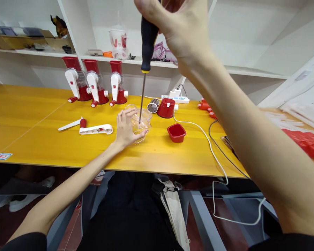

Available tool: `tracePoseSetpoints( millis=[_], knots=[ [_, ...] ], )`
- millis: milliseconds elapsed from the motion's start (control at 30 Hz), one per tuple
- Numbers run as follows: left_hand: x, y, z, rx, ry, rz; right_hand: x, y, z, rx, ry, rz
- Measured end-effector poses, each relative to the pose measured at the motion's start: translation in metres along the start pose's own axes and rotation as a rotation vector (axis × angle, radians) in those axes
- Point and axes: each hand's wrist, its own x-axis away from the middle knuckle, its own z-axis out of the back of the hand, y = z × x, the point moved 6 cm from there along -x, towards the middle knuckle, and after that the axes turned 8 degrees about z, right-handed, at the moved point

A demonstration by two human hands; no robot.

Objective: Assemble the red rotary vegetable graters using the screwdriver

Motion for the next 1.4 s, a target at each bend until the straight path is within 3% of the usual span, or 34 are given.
tracePoseSetpoints(
  millis=[100,267,367,500,633,767,867,967,1067,1233,1400],
  knots=[
    [0.000,-0.001,-0.001,-0.010,-0.001,0.013,0.006,-0.013,-0.005,0.131,-0.085,0.010],
    [0.001,-0.001,-0.001,-0.023,0.013,0.001,0.008,-0.020,-0.007,-0.025,-0.274,-0.198],
    [0.001,-0.002,-0.002,-0.024,0.003,0.010,0.002,-0.013,-0.003,-0.024,-0.187,-0.112],
    [0.001,-0.002,-0.001,-0.023,0.001,0.009,0.004,-0.009,-0.002,0.171,-0.033,0.036],
    [0.001,0.000,0.000,-0.032,0.023,-0.023,0.011,-0.025,-0.007,0.341,-0.143,0.028],
    [0.001,0.001,0.001,-0.026,0.036,-0.029,0.009,-0.027,-0.008,0.116,-0.248,-0.105],
    [0.001,0.000,0.001,-0.028,0.018,-0.008,0.004,-0.020,-0.008,-0.053,-0.190,-0.090],
    [0.001,0.000,0.000,-0.025,0.006,0.006,0.003,-0.020,-0.007,0.110,-0.140,-0.003],
    [0.000,-0.001,0.000,-0.012,0.007,0.005,0.005,-0.026,-0.008,0.319,-0.234,-0.009],
    [0.000,-0.001,0.000,-0.012,0.012,-0.019,0.003,-0.029,-0.004,0.006,-0.422,-0.194],
    [-0.001,-0.003,0.001,-0.002,0.036,-0.031,-0.004,-0.014,0.003,0.059,-0.338,-0.097]
  ],
)
